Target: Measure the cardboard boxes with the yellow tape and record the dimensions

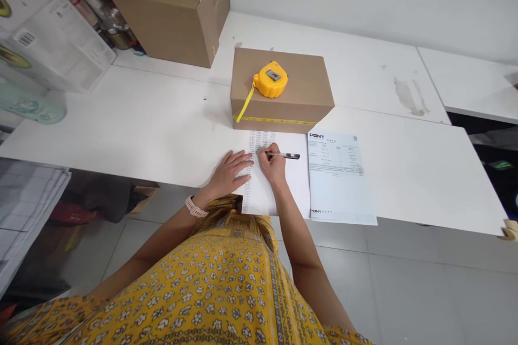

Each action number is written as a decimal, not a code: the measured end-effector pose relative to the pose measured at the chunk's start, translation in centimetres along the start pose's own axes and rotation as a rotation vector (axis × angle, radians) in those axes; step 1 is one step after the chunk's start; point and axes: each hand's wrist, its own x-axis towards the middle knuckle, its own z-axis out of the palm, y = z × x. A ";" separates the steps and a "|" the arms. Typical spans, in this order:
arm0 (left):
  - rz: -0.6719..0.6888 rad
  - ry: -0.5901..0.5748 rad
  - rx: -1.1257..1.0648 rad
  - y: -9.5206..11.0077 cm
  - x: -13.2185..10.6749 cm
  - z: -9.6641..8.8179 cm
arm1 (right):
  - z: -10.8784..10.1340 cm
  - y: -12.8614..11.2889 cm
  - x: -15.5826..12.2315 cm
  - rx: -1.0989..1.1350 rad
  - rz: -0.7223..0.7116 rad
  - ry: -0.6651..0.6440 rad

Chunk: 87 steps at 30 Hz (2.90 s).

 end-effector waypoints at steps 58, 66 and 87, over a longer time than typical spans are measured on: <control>0.004 0.004 -0.003 0.0 -0.1 0.1 | -0.1 -0.1 -0.1 0.001 0.035 0.023; 0.004 0.007 -0.009 -0.1 -0.1 0.1 | -0.1 0.0 -0.1 -0.022 0.034 0.023; -0.016 0.123 -0.086 -0.5 0.1 0.5 | -7.0 2.8 -0.1 -0.687 -0.221 0.171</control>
